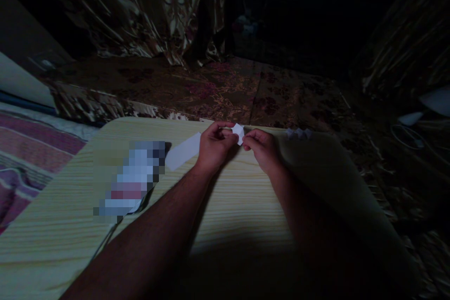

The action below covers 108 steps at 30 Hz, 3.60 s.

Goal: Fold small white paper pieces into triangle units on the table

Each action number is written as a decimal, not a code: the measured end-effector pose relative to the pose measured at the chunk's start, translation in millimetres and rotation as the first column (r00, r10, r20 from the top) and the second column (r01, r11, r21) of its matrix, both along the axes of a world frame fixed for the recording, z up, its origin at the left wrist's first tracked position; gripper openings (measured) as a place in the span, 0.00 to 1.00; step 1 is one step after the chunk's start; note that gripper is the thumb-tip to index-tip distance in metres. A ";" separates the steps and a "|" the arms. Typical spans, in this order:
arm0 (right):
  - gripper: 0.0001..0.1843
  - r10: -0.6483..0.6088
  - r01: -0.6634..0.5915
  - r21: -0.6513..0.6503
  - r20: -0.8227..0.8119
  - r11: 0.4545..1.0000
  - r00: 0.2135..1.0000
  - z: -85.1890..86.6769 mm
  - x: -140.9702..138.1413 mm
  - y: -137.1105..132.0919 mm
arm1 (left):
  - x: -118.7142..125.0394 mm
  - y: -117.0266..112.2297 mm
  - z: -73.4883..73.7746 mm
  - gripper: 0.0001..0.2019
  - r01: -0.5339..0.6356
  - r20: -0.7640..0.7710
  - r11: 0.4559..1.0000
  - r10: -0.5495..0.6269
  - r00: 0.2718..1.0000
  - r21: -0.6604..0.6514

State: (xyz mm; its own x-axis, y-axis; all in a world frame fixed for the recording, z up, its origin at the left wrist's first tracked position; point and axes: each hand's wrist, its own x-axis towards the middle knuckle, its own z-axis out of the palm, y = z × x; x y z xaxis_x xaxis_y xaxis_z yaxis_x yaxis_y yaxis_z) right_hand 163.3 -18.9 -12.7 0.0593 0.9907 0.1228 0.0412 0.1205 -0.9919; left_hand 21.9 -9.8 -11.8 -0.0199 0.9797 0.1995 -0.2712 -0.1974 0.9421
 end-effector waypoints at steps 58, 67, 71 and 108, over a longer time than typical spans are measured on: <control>0.05 0.036 -0.038 0.024 0.074 0.999 0.997 -1.6 5.8 -1.4 | 0.7 -0.3 1.9 0.18 0.148 0.066 0.982 -0.141 0.988 -0.118; 0.07 0.065 -0.065 0.006 0.022 0.998 0.998 0.2 4.3 -2.1 | -0.3 2.1 -2.3 0.15 0.094 0.026 0.990 -0.092 0.995 -0.105; 0.06 0.091 -0.091 -0.009 0.013 0.996 0.996 -0.7 3.0 -1.7 | -0.6 2.9 -1.1 0.19 0.080 0.097 0.991 -0.069 0.993 -0.106; 0.10 0.023 -0.017 0.105 -0.059 0.994 0.998 -5.6 -2.9 1.8 | -1.6 -1.5 -1.7 0.13 0.079 -0.085 0.996 -0.082 0.993 -0.037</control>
